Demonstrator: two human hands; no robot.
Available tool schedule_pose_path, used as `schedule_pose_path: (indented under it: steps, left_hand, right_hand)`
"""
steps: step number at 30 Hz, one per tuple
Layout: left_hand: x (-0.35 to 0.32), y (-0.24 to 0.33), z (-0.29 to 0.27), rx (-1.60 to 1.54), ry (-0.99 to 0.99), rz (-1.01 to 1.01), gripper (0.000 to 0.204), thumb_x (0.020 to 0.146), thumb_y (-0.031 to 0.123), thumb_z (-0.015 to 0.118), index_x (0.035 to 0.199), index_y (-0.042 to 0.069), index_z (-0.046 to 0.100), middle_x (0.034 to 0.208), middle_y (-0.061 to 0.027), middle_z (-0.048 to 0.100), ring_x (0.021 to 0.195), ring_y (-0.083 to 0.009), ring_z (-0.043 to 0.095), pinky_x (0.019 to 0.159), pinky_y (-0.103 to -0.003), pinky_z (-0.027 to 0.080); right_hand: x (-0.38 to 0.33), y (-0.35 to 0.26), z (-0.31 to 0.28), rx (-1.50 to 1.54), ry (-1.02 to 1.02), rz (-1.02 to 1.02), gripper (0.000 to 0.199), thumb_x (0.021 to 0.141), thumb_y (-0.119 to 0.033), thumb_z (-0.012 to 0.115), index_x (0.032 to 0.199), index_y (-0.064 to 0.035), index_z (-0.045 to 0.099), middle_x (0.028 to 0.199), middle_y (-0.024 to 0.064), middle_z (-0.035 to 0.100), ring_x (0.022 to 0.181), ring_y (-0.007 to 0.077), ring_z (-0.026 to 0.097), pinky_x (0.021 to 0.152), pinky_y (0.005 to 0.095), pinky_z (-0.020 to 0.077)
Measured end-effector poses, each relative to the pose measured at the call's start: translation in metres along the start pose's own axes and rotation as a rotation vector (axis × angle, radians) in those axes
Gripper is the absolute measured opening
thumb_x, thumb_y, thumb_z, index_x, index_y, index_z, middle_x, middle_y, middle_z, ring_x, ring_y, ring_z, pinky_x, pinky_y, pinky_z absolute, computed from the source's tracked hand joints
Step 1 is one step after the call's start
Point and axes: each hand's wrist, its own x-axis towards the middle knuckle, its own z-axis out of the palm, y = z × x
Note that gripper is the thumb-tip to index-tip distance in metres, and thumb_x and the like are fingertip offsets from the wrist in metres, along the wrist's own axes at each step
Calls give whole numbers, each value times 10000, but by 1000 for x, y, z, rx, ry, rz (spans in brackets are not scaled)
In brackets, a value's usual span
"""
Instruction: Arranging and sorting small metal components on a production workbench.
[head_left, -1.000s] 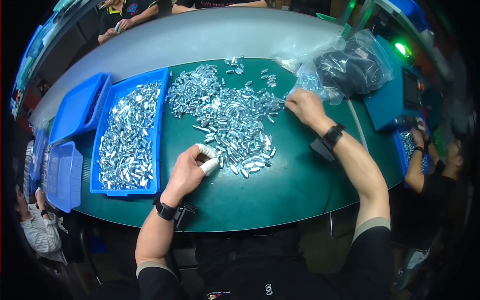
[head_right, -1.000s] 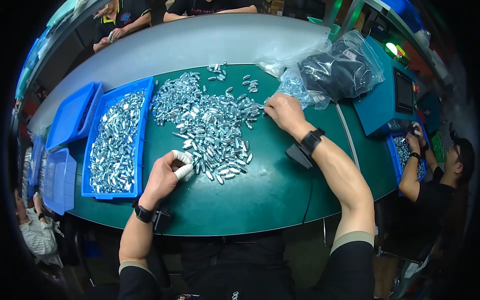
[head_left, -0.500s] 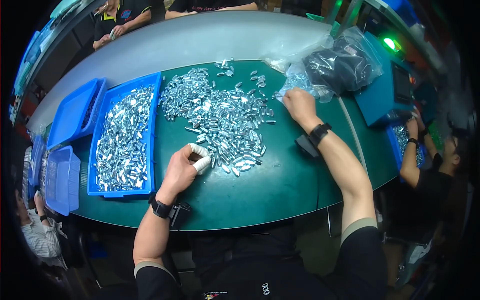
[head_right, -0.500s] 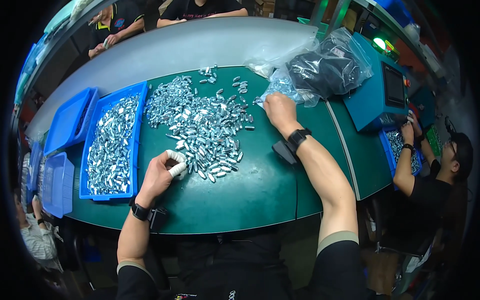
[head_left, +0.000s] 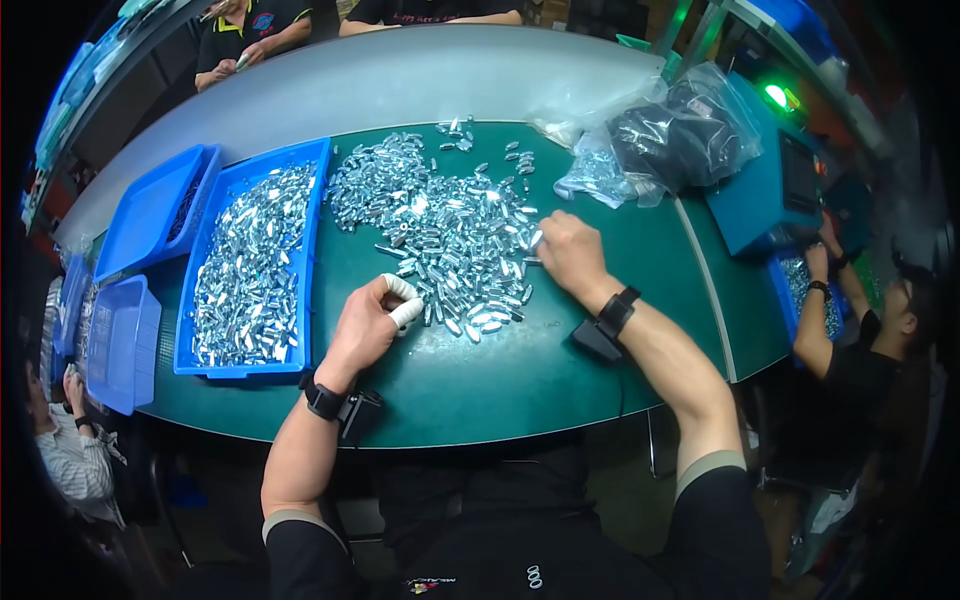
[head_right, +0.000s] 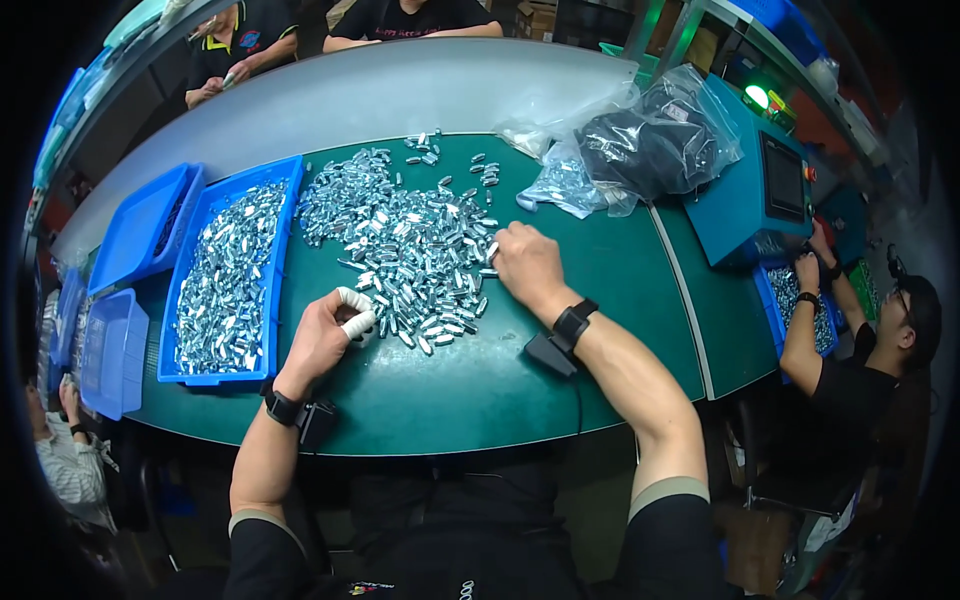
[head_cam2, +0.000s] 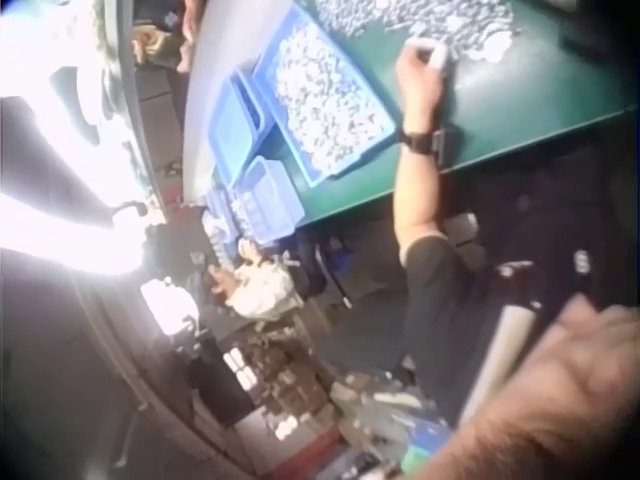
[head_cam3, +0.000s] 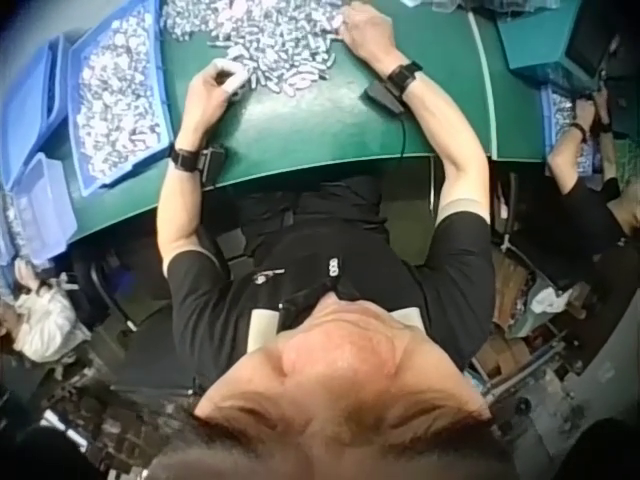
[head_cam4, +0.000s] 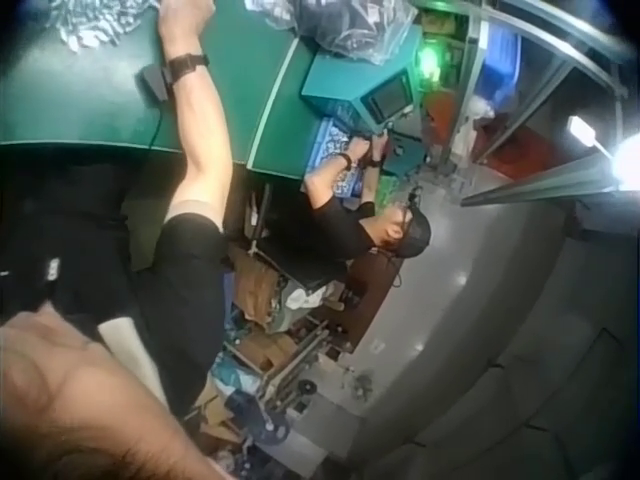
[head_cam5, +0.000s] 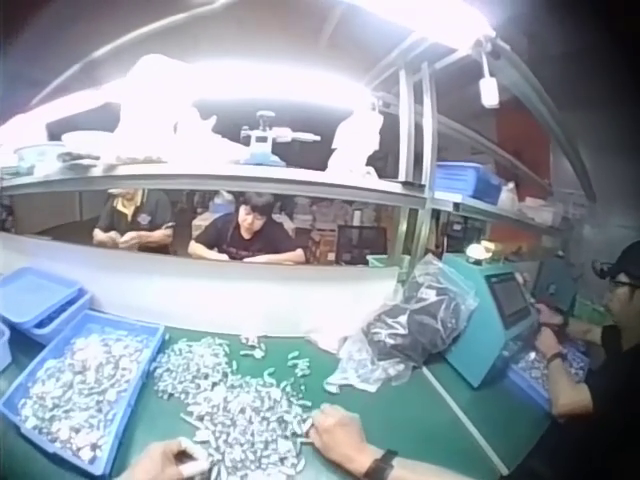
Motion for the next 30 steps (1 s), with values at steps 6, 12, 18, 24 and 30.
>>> schedule_pose_path:
  steps: [6, 12, 18, 24, 30]
  left_hand:
    - [7, -9, -2, 59, 60, 64, 140, 966, 111, 764, 976, 11, 666, 856, -30, 701, 728, -92, 647, 671, -252, 528]
    - [11, -8, -8, -6, 126, 66, 151, 964, 129, 763, 981, 2, 684, 857, -28, 706, 725, -90, 639, 654, -267, 516]
    - [4, -6, -10, -161, 125, 124, 114, 976, 95, 749, 1045, 16, 705, 916, -30, 714, 777, -78, 646, 706, -240, 529]
    - [-1, -5, -1, -124, 21, 159, 163, 963, 50, 763, 1120, 24, 729, 980, -17, 721, 843, -67, 644, 764, -238, 531]
    - [-5, 1, 2, -88, -49, 202, 180, 951, 106, 794, 1115, 45, 754, 938, 17, 715, 818, -61, 631, 710, -254, 519]
  right_hand:
    - [16, -58, 15, -16, -31, 33, 17, 813, -90, 682, 802, -79, 689, 884, 136, 676, 876, 344, 694, 727, 484, 564]
    - [36, -65, 5, -161, -106, 1, 74, 832, -104, 676, 769, -65, 665, 854, 151, 694, 834, 367, 703, 714, 482, 571]
    - [20, -86, -51, 276, -25, 23, 185, 929, -189, 737, 853, -21, 738, 771, 106, 716, 703, 228, 687, 650, 391, 535]
    - [-19, -117, -37, 1034, -140, 341, 205, 983, -203, 772, 998, 0, 794, 757, 33, 719, 667, 77, 583, 591, 300, 446]
    - [-23, -120, -25, 1055, -166, 352, 163, 988, -152, 760, 989, 8, 795, 772, 22, 720, 684, 73, 591, 599, 272, 451]
